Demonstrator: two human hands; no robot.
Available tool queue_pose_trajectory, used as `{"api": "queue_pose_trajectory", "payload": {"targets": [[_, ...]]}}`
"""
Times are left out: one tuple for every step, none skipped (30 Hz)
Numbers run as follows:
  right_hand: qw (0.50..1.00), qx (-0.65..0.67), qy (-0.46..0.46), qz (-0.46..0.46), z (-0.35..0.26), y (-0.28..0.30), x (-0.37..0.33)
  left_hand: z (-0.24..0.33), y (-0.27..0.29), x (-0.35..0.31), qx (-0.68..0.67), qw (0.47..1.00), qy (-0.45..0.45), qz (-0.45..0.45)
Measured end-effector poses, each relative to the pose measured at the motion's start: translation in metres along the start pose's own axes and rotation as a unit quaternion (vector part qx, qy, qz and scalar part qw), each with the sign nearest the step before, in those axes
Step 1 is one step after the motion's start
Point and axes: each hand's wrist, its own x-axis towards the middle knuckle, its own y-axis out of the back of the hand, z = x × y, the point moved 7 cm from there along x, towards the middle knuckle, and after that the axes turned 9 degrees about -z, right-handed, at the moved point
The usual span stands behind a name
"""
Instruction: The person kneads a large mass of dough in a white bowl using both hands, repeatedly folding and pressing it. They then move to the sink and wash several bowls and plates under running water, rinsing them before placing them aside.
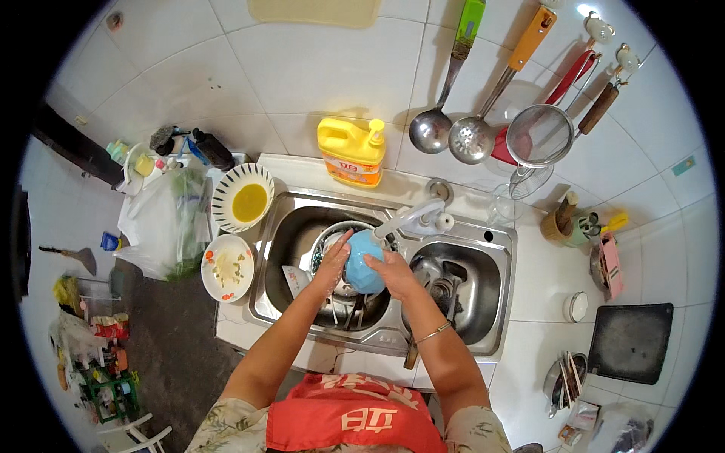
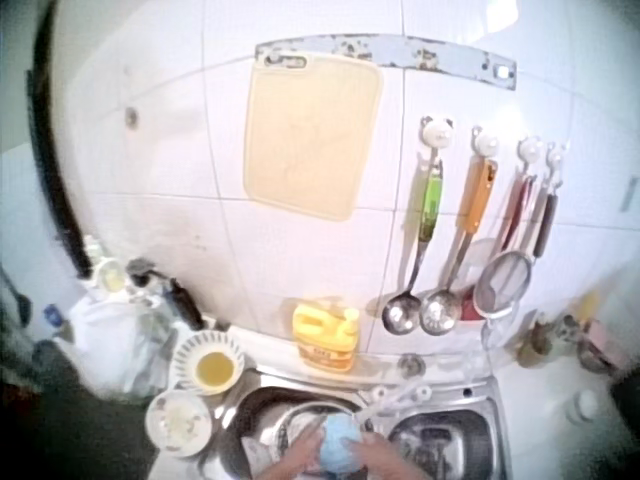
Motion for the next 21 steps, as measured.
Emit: {"api": "queue_pose_trajectory", "payload": {"targets": [[0.999, 0.041, 0.013, -0.003, -0.004, 0.003, -0.003, 0.004, -0.004, 0.006, 0.016, 1.000, 0.006, 0.009], [0.996, 0.082, 0.026, -0.006, -0.007, 0.007, -0.005, 0.008, -0.008, 0.010, 0.015, 1.000, 0.018, 0.001], [0.994, 0.102, 0.034, -0.015, -0.009, 0.012, -0.008, 0.018, -0.015, 0.012, 0.013, 0.999, 0.031, -0.006], [0.991, 0.122, 0.042, -0.025, -0.010, 0.019, -0.010, 0.022, -0.019, 0.015, 0.011, 0.999, 0.044, -0.014], [0.988, 0.142, 0.049, -0.035, -0.011, 0.023, -0.013, 0.009, -0.018, 0.022, -0.045, 0.997, 0.057, -0.008], [0.983, 0.171, 0.063, -0.041, -0.014, 0.025, -0.019, 0.002, -0.022, 0.020, -0.150, 0.981, 0.120, -0.008], [0.976, 0.199, 0.076, -0.046, -0.019, 0.024, -0.026, -0.001, -0.028, 0.014, -0.254, 0.950, 0.180, -0.008], [0.969, 0.226, 0.088, -0.052, -0.023, 0.024, -0.030, -0.005, -0.035, 0.008, -0.354, 0.905, 0.238, -0.006], [0.963, 0.251, 0.090, -0.040, -0.020, 0.029, -0.030, -0.010, -0.038, 0.006, -0.420, 0.878, 0.230, -0.028], [0.957, 0.275, 0.092, -0.029, -0.016, 0.035, -0.028, -0.013, -0.037, 0.003, -0.434, 0.878, 0.200, -0.039], [0.950, 0.299, 0.093, -0.017, -0.009, 0.041, -0.025, -0.015, -0.037, 0.000, -0.448, 0.877, 0.169, -0.048], [0.949, 0.308, 0.066, 0.021, 0.002, 0.050, -0.019, -0.014, -0.037, -0.004, -0.461, 0.875, 0.139, -0.058], [0.946, 0.316, 0.040, 0.056, 0.013, 0.060, -0.008, -0.011, -0.036, -0.007, -0.482, 0.865, 0.109, -0.085], [0.942, 0.323, 0.014, 0.092, 0.024, 0.069, 0.000, -0.011, -0.034, -0.011, -0.480, 0.867, 0.096, -0.091], [0.946, 0.308, 0.012, 0.103, 0.033, 0.073, 0.010, -0.007, -0.031, -0.016, -0.478, 0.869, 0.082, -0.097], [0.949, 0.291, 0.011, 0.116, 0.039, 0.076, 0.018, -0.001, -0.030, -0.018, -0.477, 0.870, 0.068, -0.104], [0.953, 0.275, 0.010, 0.129, 0.045, 0.078, 0.023, 0.003, -0.028, -0.022, -0.476, 0.870, 0.073, -0.101], [0.956, 0.254, -0.005, 0.146, 0.044, 0.072, 0.026, 0.005, -0.019, -0.024, -0.451, 0.887, 0.059, -0.080], [0.959, 0.232, -0.019, 0.162, 0.042, 0.067, 0.028, 0.006, -0.010, -0.026, -0.426, 0.902, 0.044, -0.058], [0.961, 0.210, -0.034, 0.179, 0.040, 0.062, 0.030, 0.008, -0.002, -0.028, -0.400, 0.915, 0.030, -0.037], [0.960, 0.218, -0.033, 0.170, 0.026, 0.045, 0.026, 0.010, 0.000, -0.029, -0.375, 0.926, 0.036, -0.036]]}}
